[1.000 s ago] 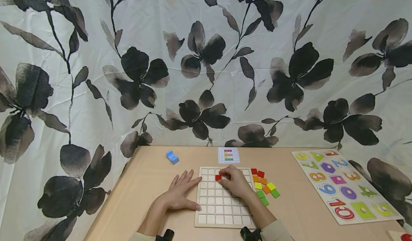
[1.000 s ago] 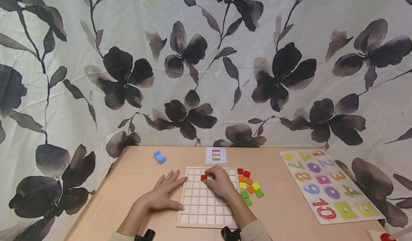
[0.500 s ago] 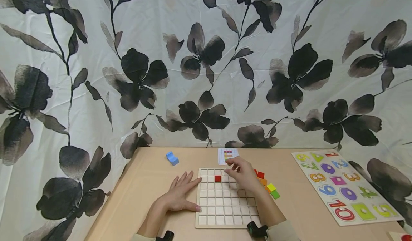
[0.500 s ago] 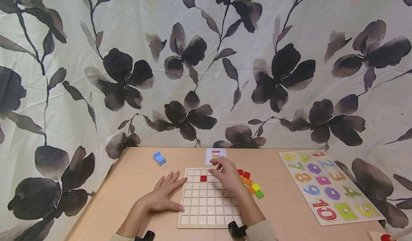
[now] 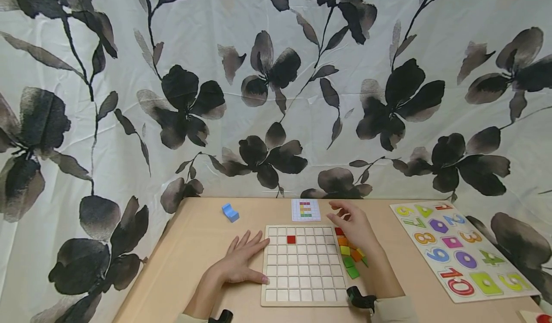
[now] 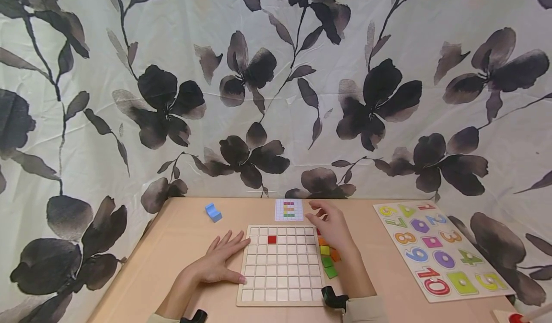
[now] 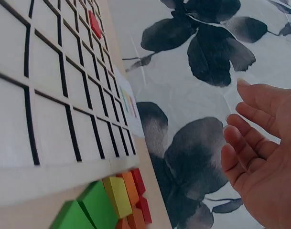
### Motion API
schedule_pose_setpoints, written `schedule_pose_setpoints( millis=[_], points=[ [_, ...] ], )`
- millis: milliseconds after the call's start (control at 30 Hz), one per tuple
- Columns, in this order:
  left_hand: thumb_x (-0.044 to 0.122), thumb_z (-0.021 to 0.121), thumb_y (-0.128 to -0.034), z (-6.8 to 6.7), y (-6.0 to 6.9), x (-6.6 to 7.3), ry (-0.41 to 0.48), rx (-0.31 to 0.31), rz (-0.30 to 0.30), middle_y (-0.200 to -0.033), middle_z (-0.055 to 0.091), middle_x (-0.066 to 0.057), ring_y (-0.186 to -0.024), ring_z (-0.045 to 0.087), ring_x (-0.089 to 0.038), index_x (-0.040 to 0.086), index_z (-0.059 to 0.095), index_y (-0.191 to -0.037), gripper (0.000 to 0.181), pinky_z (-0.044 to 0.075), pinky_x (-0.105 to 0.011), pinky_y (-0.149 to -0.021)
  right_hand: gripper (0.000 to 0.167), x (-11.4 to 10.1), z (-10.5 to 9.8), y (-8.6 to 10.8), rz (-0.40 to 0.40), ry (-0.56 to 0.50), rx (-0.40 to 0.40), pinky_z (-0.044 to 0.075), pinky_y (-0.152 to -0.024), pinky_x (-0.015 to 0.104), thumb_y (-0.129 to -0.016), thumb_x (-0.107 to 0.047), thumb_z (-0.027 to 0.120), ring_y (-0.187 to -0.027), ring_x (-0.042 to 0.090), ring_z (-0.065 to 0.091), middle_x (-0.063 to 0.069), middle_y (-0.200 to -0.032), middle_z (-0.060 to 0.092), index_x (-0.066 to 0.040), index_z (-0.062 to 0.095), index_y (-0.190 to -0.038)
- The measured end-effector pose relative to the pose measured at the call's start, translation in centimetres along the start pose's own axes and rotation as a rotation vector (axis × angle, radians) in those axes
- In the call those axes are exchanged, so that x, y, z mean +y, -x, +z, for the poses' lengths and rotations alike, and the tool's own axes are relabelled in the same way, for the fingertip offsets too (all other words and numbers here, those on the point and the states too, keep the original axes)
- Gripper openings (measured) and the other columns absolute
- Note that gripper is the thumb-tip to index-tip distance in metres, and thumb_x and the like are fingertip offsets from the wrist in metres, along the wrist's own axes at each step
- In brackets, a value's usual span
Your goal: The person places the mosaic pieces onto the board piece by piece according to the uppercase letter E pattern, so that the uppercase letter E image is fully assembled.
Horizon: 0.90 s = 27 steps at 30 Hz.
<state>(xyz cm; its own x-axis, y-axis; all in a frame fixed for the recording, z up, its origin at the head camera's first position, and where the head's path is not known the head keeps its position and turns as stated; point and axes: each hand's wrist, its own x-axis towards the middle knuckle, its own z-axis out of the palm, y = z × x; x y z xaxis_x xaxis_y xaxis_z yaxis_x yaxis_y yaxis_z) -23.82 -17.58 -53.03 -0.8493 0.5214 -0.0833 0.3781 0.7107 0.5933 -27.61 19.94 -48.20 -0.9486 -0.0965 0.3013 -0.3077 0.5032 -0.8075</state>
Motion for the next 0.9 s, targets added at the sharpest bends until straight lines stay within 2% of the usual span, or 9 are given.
schedule_pose_setpoints(
  millis=[200, 467, 667, 800, 900],
  points=[
    [0.063, 0.086, -0.0738, 0.0, 0.0, -0.1, -0.004, -0.001, 0.001, -0.174, 0.018, -0.015, -0.162, 0.000, -0.045, 0.020, 0.038, -0.163, 0.110, -0.005, -0.070, -0.125, 0.040, 1.4, -1.0, 0.1, 0.046, -0.009, 0.013, 0.052, -0.083, 0.016, -0.100, -0.027, 0.072, -0.102, 0.023, 0.057, 0.008, -0.127, 0.067, -0.014, 0.066, -0.137],
    [0.064, 0.085, -0.0743, 0.1, 0.0, -0.2, 0.010, -0.014, -0.007, -0.174, 0.018, -0.012, -0.162, -0.001, -0.044, 0.022, 0.038, -0.163, 0.109, -0.006, -0.070, -0.125, 0.043, 2.6, -1.8, 0.6, 0.188, -0.063, -0.008, 0.057, -0.072, 0.021, -0.100, -0.026, 0.072, -0.106, 0.028, 0.053, 0.017, -0.137, 0.059, -0.015, 0.062, -0.140],
    [0.064, 0.085, -0.0743, 0.0, 0.0, -0.2, 0.026, -0.020, -0.011, -0.175, 0.018, -0.011, -0.162, -0.003, -0.042, 0.023, 0.038, -0.163, 0.109, -0.008, -0.068, -0.125, 0.042, 3.6, -1.9, 0.7, 0.260, -0.026, -0.031, 0.058, -0.073, 0.023, -0.101, -0.025, 0.071, -0.108, 0.028, 0.051, 0.016, -0.139, 0.057, -0.017, 0.062, -0.141],
    [0.064, 0.085, -0.0745, 0.0, -0.1, -0.2, 0.029, -0.019, -0.010, -0.175, 0.017, -0.011, -0.162, -0.003, -0.042, 0.023, 0.038, -0.163, 0.108, -0.008, -0.068, -0.125, 0.043, 4.5, -1.7, 0.6, 0.284, 0.001, -0.060, 0.060, -0.071, 0.028, -0.101, -0.023, 0.070, -0.108, 0.030, 0.052, 0.016, -0.138, 0.057, -0.013, 0.061, -0.143],
    [0.064, 0.085, -0.0746, 0.1, -0.1, -0.3, 0.026, -0.017, -0.011, -0.175, 0.017, -0.010, -0.162, -0.003, -0.042, 0.023, 0.038, -0.163, 0.108, -0.008, -0.068, -0.125, 0.042, 5.3, -1.4, 0.5, 0.280, 0.020, -0.080, 0.060, -0.073, 0.027, -0.101, -0.020, 0.069, -0.108, 0.030, 0.054, 0.017, -0.137, 0.059, -0.011, 0.063, -0.141]
  ],
)
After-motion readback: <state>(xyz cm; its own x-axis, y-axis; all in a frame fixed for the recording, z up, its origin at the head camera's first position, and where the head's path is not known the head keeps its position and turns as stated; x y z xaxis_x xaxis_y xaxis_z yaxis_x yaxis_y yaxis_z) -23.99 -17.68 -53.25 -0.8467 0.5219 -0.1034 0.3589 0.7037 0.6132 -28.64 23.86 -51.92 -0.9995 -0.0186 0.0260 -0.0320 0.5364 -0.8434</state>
